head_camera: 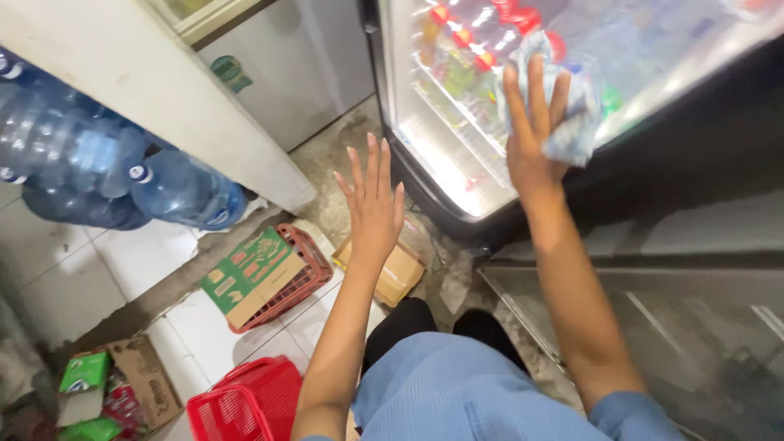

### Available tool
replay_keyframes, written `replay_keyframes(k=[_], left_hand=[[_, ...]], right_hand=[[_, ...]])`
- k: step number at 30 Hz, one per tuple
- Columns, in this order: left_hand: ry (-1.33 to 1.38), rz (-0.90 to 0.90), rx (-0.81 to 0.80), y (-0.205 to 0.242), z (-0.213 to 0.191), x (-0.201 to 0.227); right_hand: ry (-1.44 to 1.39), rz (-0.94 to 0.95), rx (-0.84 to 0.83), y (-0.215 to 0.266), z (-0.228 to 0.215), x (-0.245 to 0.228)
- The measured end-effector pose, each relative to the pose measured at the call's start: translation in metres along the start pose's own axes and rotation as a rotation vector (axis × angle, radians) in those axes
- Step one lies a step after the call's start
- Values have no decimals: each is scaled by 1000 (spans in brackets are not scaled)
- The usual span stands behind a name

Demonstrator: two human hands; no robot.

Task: The person cleans the glass doors of a chest freezer and a vertical display refrigerator using a cloth. They wipe the surfaces of the chest freezer first, then move to the vertical unit, cleaning the glass doors and the frame. The person handles the cloth with both hands throughout the task.

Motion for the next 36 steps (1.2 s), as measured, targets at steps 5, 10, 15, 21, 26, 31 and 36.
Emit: replay_keyframes(k=[5,10,15,21,26,31,36], left_hand=[[-20,-20,49,-7,-18,-36],[-40,-98,32,-9,-25,-55],[-37,-30,51,-34,-18,-47],[-18,75,24,-76,-2,-44],[5,89,56,-136,15,-59],[126,171,93,-234,29,-87],[339,239,120,-328,49,-123]], right_hand=[[-100,108,-108,-22,39,4],[126,13,-197,-11,75,10],[426,-93,-122,-15,99,5],[198,-48,-139,-23,117,-9],[-85,27,-146,-53,151,-25],[3,36,-99,-96,183,-57],[-140,46,-135,-137,211,-68]])
Point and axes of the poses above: each hand's wrist, its own y-axis away from the middle knuckle, its own z-axis out of the palm, x = y × z, the point moved 5 cm from there along -y, towards the middle knuckle, and after that the axes turned 4 degrees about -y, right-handed, at the moved point
